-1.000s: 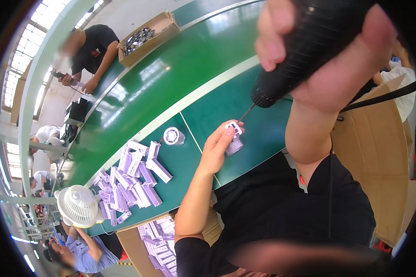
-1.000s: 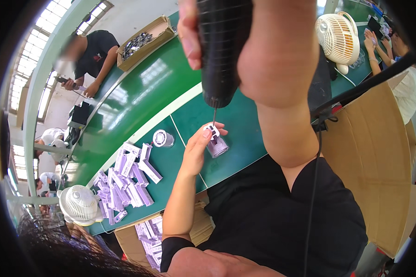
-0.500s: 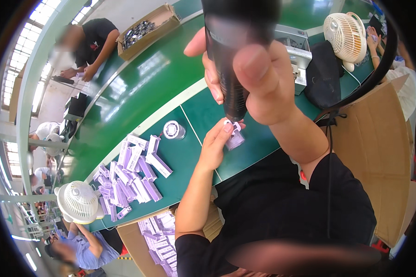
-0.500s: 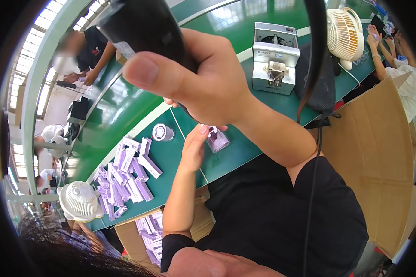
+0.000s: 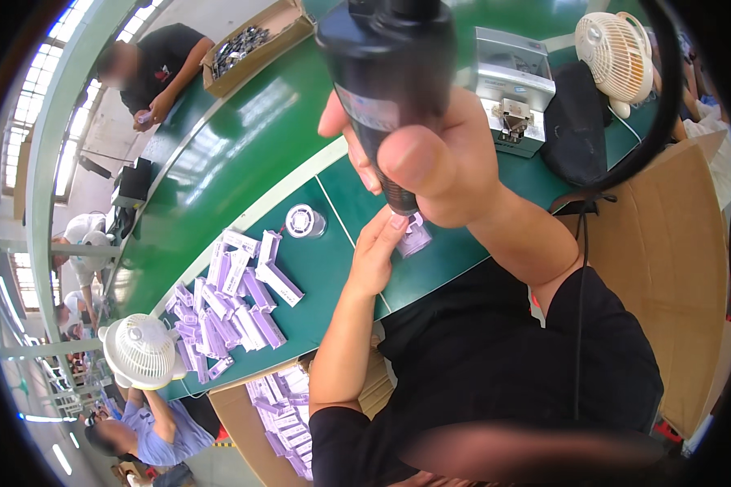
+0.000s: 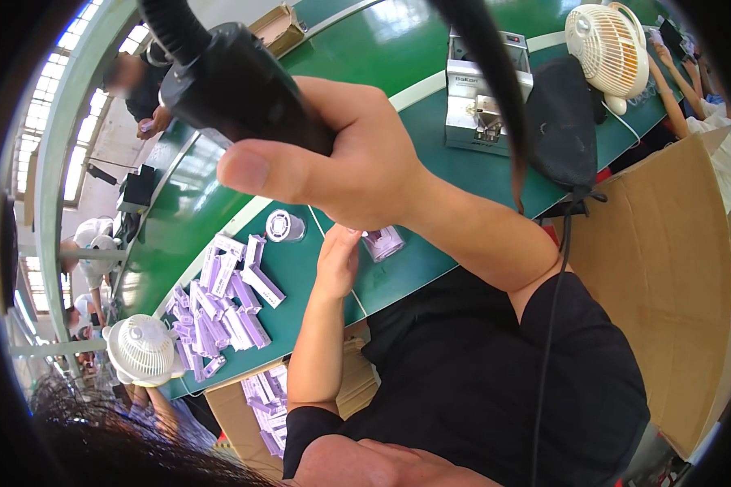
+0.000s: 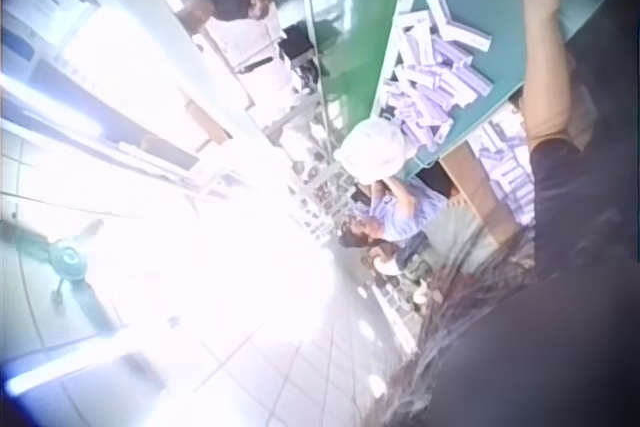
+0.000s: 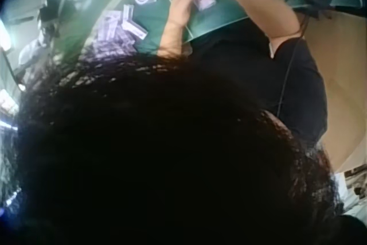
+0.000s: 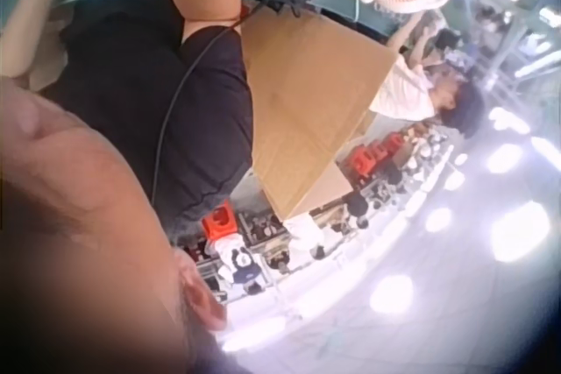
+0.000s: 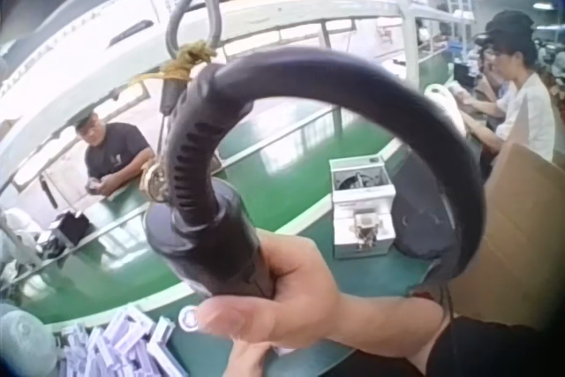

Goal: Assembling plastic electronic component housings using an electric screwdriver at an assembly line.

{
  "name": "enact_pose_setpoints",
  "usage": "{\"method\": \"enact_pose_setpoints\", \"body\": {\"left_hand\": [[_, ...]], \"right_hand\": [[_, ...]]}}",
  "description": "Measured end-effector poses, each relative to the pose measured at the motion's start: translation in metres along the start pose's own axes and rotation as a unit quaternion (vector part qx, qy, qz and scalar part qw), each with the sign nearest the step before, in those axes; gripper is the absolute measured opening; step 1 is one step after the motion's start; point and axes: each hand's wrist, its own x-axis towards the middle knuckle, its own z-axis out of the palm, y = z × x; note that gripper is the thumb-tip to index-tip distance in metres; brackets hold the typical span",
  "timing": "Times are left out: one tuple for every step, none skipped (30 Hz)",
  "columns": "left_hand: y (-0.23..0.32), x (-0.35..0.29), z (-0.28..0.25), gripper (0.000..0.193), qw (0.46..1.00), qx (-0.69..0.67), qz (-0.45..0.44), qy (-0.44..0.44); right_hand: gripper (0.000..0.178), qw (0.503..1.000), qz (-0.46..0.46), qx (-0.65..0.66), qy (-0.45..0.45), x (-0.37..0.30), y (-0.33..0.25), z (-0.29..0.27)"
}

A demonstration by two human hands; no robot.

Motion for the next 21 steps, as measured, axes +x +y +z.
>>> {"method": "enact_pose_setpoints", "body": {"left_hand": [[-0.003, -0.002, -0.003, 0.049, 1.000, 0.001, 0.000, 0.007], [-0.008, -0.002, -0.006, 0.049, 1.000, 0.004, 0.001, 0.015], [-0.014, -0.004, -0.013, 0.046, 1.000, 0.000, 0.010, 0.007], [-0.020, -0.006, -0.017, 0.043, 1.000, -0.003, 0.019, 0.001], [-0.018, -0.004, -0.016, 0.038, 0.999, -0.023, 0.024, -0.008], [-0.020, -0.001, -0.013, 0.036, 0.999, -0.024, 0.020, 0.014], [0.003, -0.002, 0.004, 0.035, 0.999, -0.037, 0.004, 0.029], [-0.001, 0.003, 0.001, 0.035, 0.999, -0.053, 0.007, 0.007], [-0.003, 0.006, 0.003, 0.034, 0.998, -0.064, 0.000, 0.013], [-0.008, 0.010, 0.002, 0.032, 0.996, -0.083, -0.017, 0.004], [-0.006, 0.008, 0.001, 0.032, 0.996, -0.082, -0.020, 0.017], [-0.003, 0.007, 0.004, 0.031, 0.996, -0.086, -0.024, 0.023], [-0.002, 0.005, 0.004, 0.032, 0.995, -0.097, -0.022, 0.032], [-0.002, 0.004, 0.006, 0.032, 0.994, -0.100, -0.016, 0.033], [-0.002, 0.004, 0.007, 0.032, 0.994, -0.103, -0.009, 0.031], [-0.001, 0.004, 0.008, 0.033, 0.994, -0.100, -0.012, 0.030], [-0.001, 0.001, 0.007, 0.033, 0.995, -0.094, -0.006, 0.039], [-0.001, -0.001, 0.006, 0.033, 0.995, -0.095, -0.006, 0.041], [-0.002, -0.003, 0.006, 0.033, 0.994, -0.096, -0.007, 0.044], [-0.005, -0.004, 0.004, 0.034, 0.995, -0.087, 0.003, 0.044], [-0.006, 0.000, 0.006, 0.034, 0.996, -0.081, 0.014, 0.034]], "right_hand": [[0.035, 1.000, 0.016, -0.015, -0.014, -0.002, 0.001, -0.001], [0.035, 0.999, 0.027, -0.016, -0.018, -0.003, 0.000, 0.002], [0.035, 0.999, 0.029, -0.003, -0.024, -0.003, 0.006, 0.004], [0.035, 0.999, 0.031, 0.011, -0.031, -0.003, 0.011, 0.003], [0.036, 0.998, 0.040, 0.019, -0.047, -0.003, 0.015, -0.005], [0.040, 0.994, 0.040, 0.081, -0.057, -0.004, 0.020, -0.006], [0.051, 0.993, 0.030, 0.072, -0.086, -0.008, 0.011, -0.011], [0.092, 0.995, 0.093, -0.031, -0.023, -0.008, 0.002, 0.000], [0.096, 0.995, 0.085, -0.049, -0.004, -0.006, 0.004, 0.000], [0.097, 0.994, 0.088, -0.066, -0.011, -0.006, 0.004, -0.004], [0.096, 0.995, 0.087, -0.050, -0.022, -0.005, 0.010, -0.007], [0.096, 0.995, 0.087, -0.049, -0.028, -0.006, 0.013, -0.008], [0.095, 0.995, 0.085, -0.049, -0.033, -0.005, 0.015, -0.007], [0.095, 0.995, 0.082, -0.045, -0.034, -0.007, 0.017, -0.009], [0.095, 0.996, 0.076, -0.044, -0.035, -0.008, 0.017, -0.009], [0.095, 0.996, 0.070, -0.043, -0.034, -0.009, 0.017, -0.008], [0.098, 0.997, 0.058, -0.044, -0.033, -0.009, 0.018, -0.005], [0.101, 0.997, 0.056, -0.042, -0.043, -0.010, 0.020, -0.004], [0.104, 0.996, 0.053, -0.040, -0.054, -0.010, 0.022, -0.004], [0.107, 0.996, 0.049, -0.039, -0.062, -0.008, 0.023, -0.001], [0.108, 0.996, 0.049, -0.039, -0.066, -0.006, 0.019, -0.006]]}}
